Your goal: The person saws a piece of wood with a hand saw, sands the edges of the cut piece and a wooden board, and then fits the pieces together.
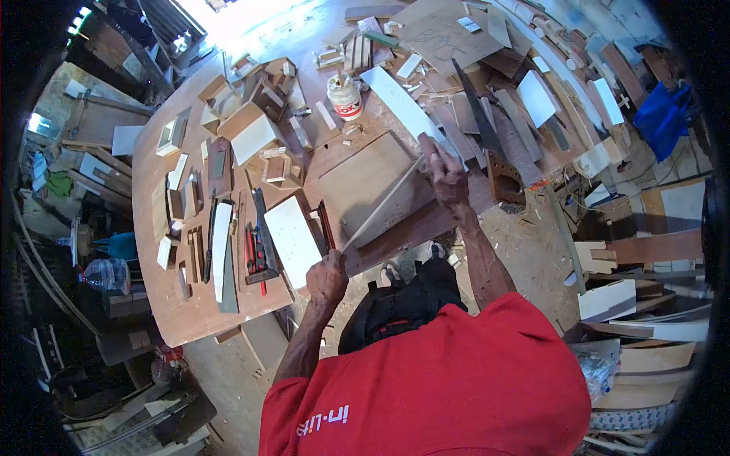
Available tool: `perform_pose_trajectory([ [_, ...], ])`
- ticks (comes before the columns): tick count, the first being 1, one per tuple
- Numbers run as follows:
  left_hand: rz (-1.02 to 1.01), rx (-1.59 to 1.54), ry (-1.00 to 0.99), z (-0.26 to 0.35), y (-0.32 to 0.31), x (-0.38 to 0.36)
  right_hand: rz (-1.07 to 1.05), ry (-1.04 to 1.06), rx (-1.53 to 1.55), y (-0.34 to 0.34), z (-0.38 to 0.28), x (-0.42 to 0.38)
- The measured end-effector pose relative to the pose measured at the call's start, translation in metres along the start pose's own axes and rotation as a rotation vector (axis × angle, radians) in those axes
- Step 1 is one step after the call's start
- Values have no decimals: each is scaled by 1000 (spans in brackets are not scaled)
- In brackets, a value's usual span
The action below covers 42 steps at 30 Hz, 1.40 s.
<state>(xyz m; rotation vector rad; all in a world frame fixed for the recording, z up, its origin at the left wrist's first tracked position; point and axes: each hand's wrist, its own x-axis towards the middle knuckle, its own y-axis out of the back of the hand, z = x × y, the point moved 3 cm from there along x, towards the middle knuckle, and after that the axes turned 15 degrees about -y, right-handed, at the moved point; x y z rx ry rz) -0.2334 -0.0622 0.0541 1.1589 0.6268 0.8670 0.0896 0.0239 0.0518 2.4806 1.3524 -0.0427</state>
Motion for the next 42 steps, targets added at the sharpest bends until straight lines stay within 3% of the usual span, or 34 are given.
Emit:
perform_pose_trajectory([
  [1, 1, 0, 4, 0, 2, 0, 120, 249, -569, -2, -9, -5],
  [2, 9, 2, 5, 1, 4, 1, 134, 404, -645, -9, -12, -18],
  [4, 16, 0, 5, 3, 6, 2, -39, 177, -574, -34, 4, -60],
  [6, 73, -48, 8, 4, 11, 5, -7, 494, -608, -65, 54, -102],
  [9, 15, -53, 21, 6, 9, 1, -81, 745, -782, -62, 49, -125],
  [10, 7, -55, 26, 9, 7, -4, -12, 658, -987, -50, 61, -96],
  [12, 21, -27, -14, 11, 5, -3, 196, 344, -795, -31, 134, -6],
  [14, 37, -43, -4, 12, 12, -3, 65, 196, -958, -9, 12, 15],
  [15, 52, -59, 3, 11, 17, 0, 59, 181, -879, -5, -6, 22],
  [16, 61, -61, -7, 12, 26, 4, 54, 192, -881, -6, -24, 17],
  [17, 66, -62, 4, 10, 34, 7, 45, 371, -821, -14, -44, 6],
  [18, 24, -57, -44, 8, 41, 11, 34, 543, -754, -21, -55, -6],
  [19, -17, -51, -95, 7, 50, 17, 28, 547, -751, -27, -52, -10],
  [21, -54, -87, -104, -3, 68, 27, -315, 635, -680, -41, -46, -19],
  [23, -16, -193, -221, -15, 80, 34, -313, 753, -653, -37, -49, -32],
  [25, -55, -293, -164, -21, 94, 43, -409, 530, -568, -33, -30, -37],
  [27, 4, -226, -337, -15, 111, 54, -386, 549, -559, -33, -23, -50],
  [28, -68, -164, -256, -13, 115, 61, -318, 567, -479, -30, -31, -59],
  [30, -17, -48, -284, -16, 120, 77, -248, 591, -397, -26, -30, -70],
  [32, 33, 70, -315, -11, 126, 90, -188, 304, -339, -26, -8, -67],
  [34, 483, 188, -317, 6, 144, 100, -151, 215, -405, -26, 4, -67],
  [35, 485, 190, -328, 12, 138, 106, -113, 119, -469, -27, 12, -65],
  [37, 658, -60, -59, 10, 115, 119, -88, 11, -461, -34, 30, -57],
  [38, 751, -243, -90, 14, 102, 124, -77, -93, -455, -36, 40, -52],
  [41, 649, -657, -26, 50, 59, 117, 114, -150, -342, -44, 28, -50],
  [42, 493, -839, 46, 57, 31, 115, 120, -151, -338, -44, 34, -45],
])
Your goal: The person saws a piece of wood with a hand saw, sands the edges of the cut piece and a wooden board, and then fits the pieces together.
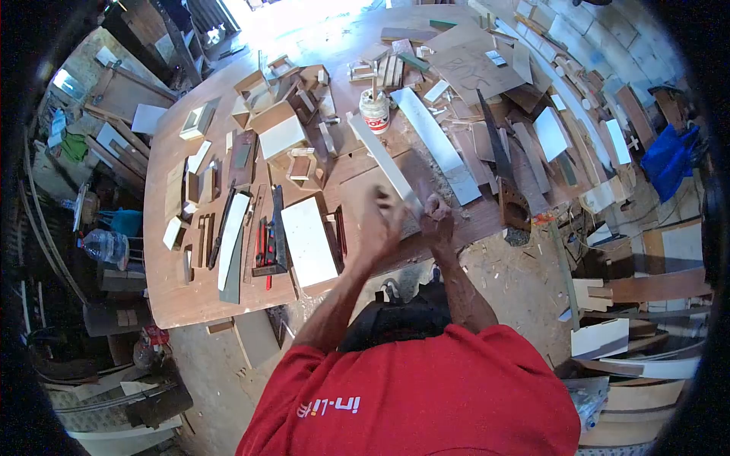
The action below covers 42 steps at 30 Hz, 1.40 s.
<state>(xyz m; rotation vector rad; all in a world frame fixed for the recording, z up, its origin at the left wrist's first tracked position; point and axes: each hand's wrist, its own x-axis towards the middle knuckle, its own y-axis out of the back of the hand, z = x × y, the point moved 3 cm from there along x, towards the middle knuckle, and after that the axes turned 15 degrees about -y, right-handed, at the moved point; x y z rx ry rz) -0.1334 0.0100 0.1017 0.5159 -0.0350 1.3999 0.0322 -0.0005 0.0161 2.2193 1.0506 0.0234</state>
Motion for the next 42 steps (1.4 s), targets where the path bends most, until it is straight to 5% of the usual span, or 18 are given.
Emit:
perform_pose_trajectory([
  [3, -127, -225, 142, -33, -45, -18, -145, 201, 55, -15, 7, 6],
  [8, -104, -211, 177, -27, -38, -4, 86, 57, 167, -20, 3, -6],
  [12, -137, -340, 235, -62, -17, -1, -4, -66, 486, -8, 26, 4],
  [14, -249, -265, 374, -56, -2, -5, -1, 211, 411, 24, 3, -8],
  [18, -208, -266, 413, -53, 6, -35, -69, 414, 52, 59, -26, -45],
  [21, -268, -200, 351, -75, 8, -55, -103, 490, -156, 31, 5, -62],
  [23, -276, -246, 286, -85, 8, -63, -261, 735, -311, 15, 5, -86],
  [25, -268, -314, 246, -84, 14, -64, -252, 726, -256, 7, 4, -72],
  [27, -417, -173, 535, -82, 21, -72, -247, 717, -201, 3, -8, -41],
  [30, -339, -279, 698, -64, 23, -70, -125, 476, -505, 1, -19, -6],
  [32, -313, -235, 552, -105, 14, -81, -38, 916, -522, -5, -9, -42],
  [33, -287, -186, 424, -119, 12, -82, -44, 910, -594, -16, 7, -36],
  [36, -310, -311, 551, -80, 22, -79, -122, 660, -799, -32, 39, -3],
  [39, -333, -421, 659, -76, 27, -76, -20, 693, -356, -4, -31, 24],
  [41, -359, -314, 514, -77, 25, -71, -97, 737, -518, -9, -20, 8],
  [42, -390, -215, 290, -87, 23, -72, -122, 743, -562, -10, -20, 7],
])
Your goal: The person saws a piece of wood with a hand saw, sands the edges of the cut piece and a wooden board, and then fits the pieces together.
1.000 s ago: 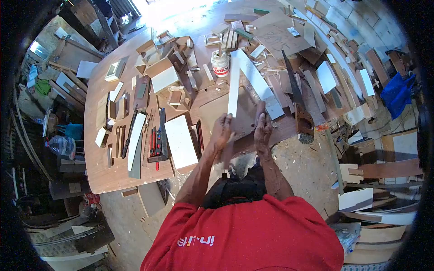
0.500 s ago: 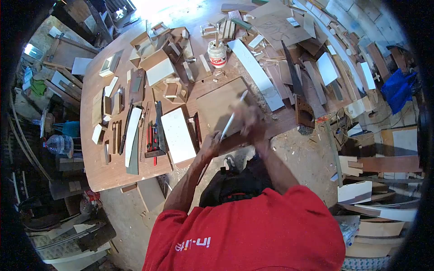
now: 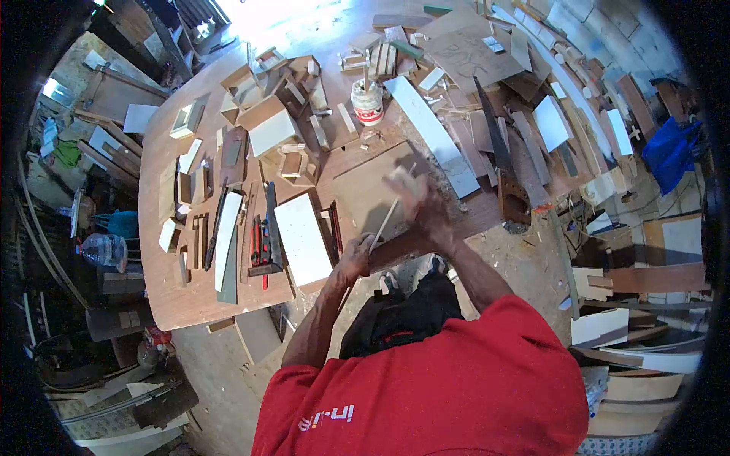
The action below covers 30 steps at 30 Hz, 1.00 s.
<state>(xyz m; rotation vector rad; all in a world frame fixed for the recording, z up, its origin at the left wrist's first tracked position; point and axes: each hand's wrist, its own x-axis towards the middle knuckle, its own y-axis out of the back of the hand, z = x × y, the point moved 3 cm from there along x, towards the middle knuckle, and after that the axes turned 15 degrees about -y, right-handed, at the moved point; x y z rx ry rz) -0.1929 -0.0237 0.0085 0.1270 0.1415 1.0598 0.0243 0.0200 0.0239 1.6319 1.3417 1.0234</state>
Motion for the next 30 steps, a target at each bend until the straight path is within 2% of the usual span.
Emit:
perform_pose_trajectory([
  [1, -5, 157, -192, -7, 0, 1, -35, 13, -32, 1, -2, 0],
  [3, 99, 63, 7, -32, -3, -4, 129, 169, -16, 17, 4, 8],
  [5, 99, 99, 49, -1, -2, -2, 220, 243, -3, 13, 28, 30],
  [6, 103, 278, 25, 9, 1, -3, 118, -17, 42, -9, 64, 53],
  [7, 114, 458, -3, 17, 5, 0, 69, -141, 67, -9, 75, 62],
  [8, 119, 459, -8, 23, 9, 1, 24, -266, 88, -10, 85, 71],
  [10, 16, 640, -89, 29, 14, -1, 121, -452, 567, 19, 90, 62],
  [11, 16, 638, -92, 27, 17, 0, 123, -451, 564, 20, 89, 59],
  [13, -58, 699, -169, 22, 18, -2, -53, -537, 721, 11, 87, 47],
  [14, -64, 698, -167, 19, 17, -3, -53, -544, 721, 9, 87, 41],
  [16, -153, 853, -71, 19, 15, 0, -4, -398, 678, 13, 78, 36],
  [17, -156, 855, -71, 20, 15, 0, -3, -399, 680, 14, 75, 35],
  [19, -128, 958, -44, 22, 14, 0, -37, -380, 315, 22, 59, 34],
  [20, -133, 959, -43, 23, 12, -1, -39, -385, 317, 27, 45, 25],
  [24, -66, 1016, -131, 29, 4, -8, 204, -48, 187, -15, 23, -22],
  [25, -48, 1022, -181, 28, 2, -11, 228, -42, 177, -32, 35, -20],
  [27, -37, 1066, -213, 27, -4, -17, 130, -234, 78, -44, 54, 2],
  [28, -32, 1115, -263, 28, -5, -18, 52, -312, -165, -19, 46, 11],
  [29, -35, 1110, -273, 26, -7, -17, 58, -318, -172, -20, 51, 10],
  [30, -59, 1087, -197, 20, -9, -17, 151, -279, -126, -22, 57, 7],
])
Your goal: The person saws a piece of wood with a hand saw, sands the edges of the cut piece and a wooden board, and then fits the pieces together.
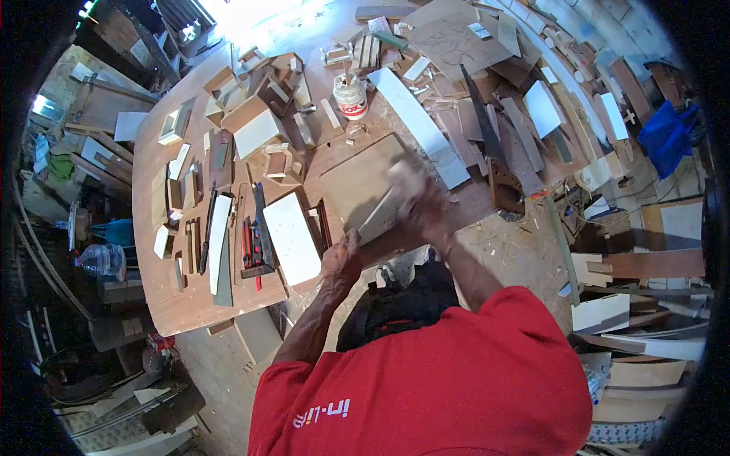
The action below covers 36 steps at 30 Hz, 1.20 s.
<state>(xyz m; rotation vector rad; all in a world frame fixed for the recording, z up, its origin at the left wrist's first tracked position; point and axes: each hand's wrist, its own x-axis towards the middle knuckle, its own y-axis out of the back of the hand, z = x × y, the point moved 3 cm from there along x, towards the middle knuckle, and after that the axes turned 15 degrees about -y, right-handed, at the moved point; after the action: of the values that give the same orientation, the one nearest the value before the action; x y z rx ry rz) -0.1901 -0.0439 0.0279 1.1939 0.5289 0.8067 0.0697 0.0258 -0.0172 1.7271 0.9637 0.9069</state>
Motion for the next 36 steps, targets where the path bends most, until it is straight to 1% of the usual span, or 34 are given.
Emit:
perform_pose_trajectory([
  [1, -51, -22, 52, -4, -2, 3, 90, 34, 67, -10, 5, -1],
  [2, -52, -22, 55, -5, -4, 3, 169, 64, 137, -21, 10, -10],
  [4, -26, 61, 26, 3, -7, -2, 313, 123, 273, -14, 5, -31],
  [5, -35, 57, 30, 5, -7, -8, 95, 11, 255, -20, 8, -20],
  [7, 9, 89, 21, 6, 4, 0, -331, -226, 126, 25, -18, 2],
  [8, 22, 88, 19, 5, 4, 1, 83, 55, 216, 42, -29, -9],
  [10, -25, -73, 76, -2, 2, 4, 121, 240, 273, 40, -35, -27],
  [11, -31, -76, 78, -6, 2, 5, 137, 333, 297, 37, -37, -36],
  [13, -80, -229, 125, -11, 4, 6, -195, 133, 159, 26, -36, -42],
  [14, 14, -323, 69, -18, 0, 5, -7, 147, 130, 28, -35, -28],
  [15, 13, -322, 70, -25, -7, 3, -8, 146, 132, 21, -32, -7],
  [17, 24, -288, 71, -35, -14, 8, -117, -133, 136, 7, -15, 34],
  [18, 31, -284, 72, -34, -2, 13, -112, -127, 140, 11, -14, 38],
  [20, -130, -881, 410, -25, 14, 15, -140, -145, 227, 19, -11, 42],
  [21, -133, -887, 413, -25, 11, 13, -136, -127, 233, 23, -14, 27],
  [23, -146, -1085, 425, -30, 6, 12, -83, 8, 228, 34, -32, -20],
  [25, -165, -1068, 411, -31, 6, 12, -41, 158, 230, 32, -47, -58],
  [26, -183, -1052, 393, -32, 6, 13, -34, 178, 208, 27, -48, -61],
  [27, -183, -1053, 401, -31, 8, 13, -31, 167, 162, 23, -45, -53],
  [29, -206, -1109, 453, -25, 13, 9, -30, 70, 70, 8, -35, -19],
  [31, -225, -1115, 443, -33, 6, 4, 7, 131, 105, 2, -26, -5],
  [32, -219, -1135, 448, -35, 5, -4, 47, 201, 131, 1, -23, 3],
  [33, -215, -1156, 458, -35, 3, -12, 45, 211, 132, 9, -27, 3],
  [34, -176, -1205, 516, -31, 16, -16, 5, 217, 152, 26, -36, 1],
  [35, -178, -1203, 517, -34, 12, -24, -33, 217, 172, 35, -41, -1],
  [36, -78, -824, 363, -35, 17, -31, -37, 213, 170, 31, -39, -3],
])
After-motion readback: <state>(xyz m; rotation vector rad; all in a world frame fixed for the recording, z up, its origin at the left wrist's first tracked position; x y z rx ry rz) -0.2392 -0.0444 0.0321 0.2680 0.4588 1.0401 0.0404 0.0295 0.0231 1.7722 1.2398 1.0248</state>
